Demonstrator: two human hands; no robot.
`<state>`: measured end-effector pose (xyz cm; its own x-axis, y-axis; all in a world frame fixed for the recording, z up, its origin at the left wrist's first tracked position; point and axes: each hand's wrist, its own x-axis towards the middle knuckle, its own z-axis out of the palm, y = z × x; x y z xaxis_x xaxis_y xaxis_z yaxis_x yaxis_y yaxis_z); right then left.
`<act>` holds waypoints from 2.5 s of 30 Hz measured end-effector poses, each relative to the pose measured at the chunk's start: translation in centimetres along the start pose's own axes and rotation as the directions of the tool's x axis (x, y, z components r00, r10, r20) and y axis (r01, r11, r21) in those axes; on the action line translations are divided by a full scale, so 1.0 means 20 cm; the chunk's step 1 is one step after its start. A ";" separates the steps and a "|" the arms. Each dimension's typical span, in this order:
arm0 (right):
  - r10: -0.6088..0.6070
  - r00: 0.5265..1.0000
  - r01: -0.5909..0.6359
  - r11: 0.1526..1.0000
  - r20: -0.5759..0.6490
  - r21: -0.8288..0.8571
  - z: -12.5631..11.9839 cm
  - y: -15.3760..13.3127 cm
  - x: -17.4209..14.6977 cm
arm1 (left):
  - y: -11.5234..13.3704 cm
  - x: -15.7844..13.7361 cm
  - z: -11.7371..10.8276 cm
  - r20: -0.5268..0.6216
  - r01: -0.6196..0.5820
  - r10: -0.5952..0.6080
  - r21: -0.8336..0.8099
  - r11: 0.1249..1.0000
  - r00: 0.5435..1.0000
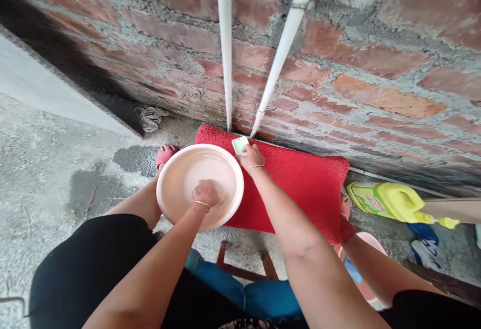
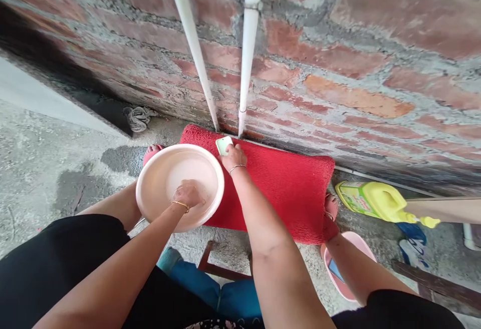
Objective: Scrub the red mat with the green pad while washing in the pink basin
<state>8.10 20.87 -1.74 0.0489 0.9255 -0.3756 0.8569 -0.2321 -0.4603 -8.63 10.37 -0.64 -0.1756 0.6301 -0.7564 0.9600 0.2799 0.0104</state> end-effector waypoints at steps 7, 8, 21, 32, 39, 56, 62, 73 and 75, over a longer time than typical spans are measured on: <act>0.077 0.993 -0.084 0.993 -0.091 -0.077 -0.26 0.48 -0.04 | 0.02 0.01 -0.01 0.054 0.019 -0.024 0.101 0.995 0.998; 0.131 0.983 -0.141 0.987 -0.131 -0.077 -0.32 0.61 -0.06 | 0.02 0.02 -0.01 0.048 0.018 -0.023 0.107 0.994 0.999; 0.508 0.768 -0.530 0.846 -0.389 0.058 -0.65 1.26 -0.41 | 0.01 0.02 0.01 0.011 0.011 -0.012 0.028 1.000 1.000; 0.045 0.999 -0.045 0.998 0.015 -0.048 0.04 0.14 -0.33 | 0.01 0.02 0.01 0.008 0.018 -0.019 0.006 1.000 1.000; 0.148 0.986 -0.155 0.983 -0.076 -0.099 -0.14 0.52 -0.37 | 0.00 0.04 0.02 0.000 0.032 -0.032 0.059 0.998 0.999; 0.449 0.844 -0.442 0.892 -0.295 0.094 -0.37 0.97 -0.66 | 0.01 0.03 0.02 -0.009 -0.024 0.024 0.062 0.998 1.000; 0.243 0.969 -0.236 0.966 -0.055 0.106 0.01 0.33 -0.57 | 0.01 0.01 0.01 0.005 0.031 -0.031 0.026 0.999 1.000; 0.152 0.986 -0.159 0.981 -0.062 -0.115 0.00 0.44 -0.58 | 0.00 0.04 0.03 -0.001 0.037 -0.037 0.042 0.998 0.999; 0.240 0.961 -0.254 0.962 -0.138 -0.100 -0.09 0.64 -0.61 | 0.00 0.05 0.03 -0.002 0.037 -0.037 0.056 0.998 0.999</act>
<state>19.45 7.12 -1.68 0.3230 0.8751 -0.3604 0.8630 -0.4287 -0.2673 -8.61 10.49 -1.77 -0.2111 0.6211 -0.7548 0.9635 0.2622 -0.0538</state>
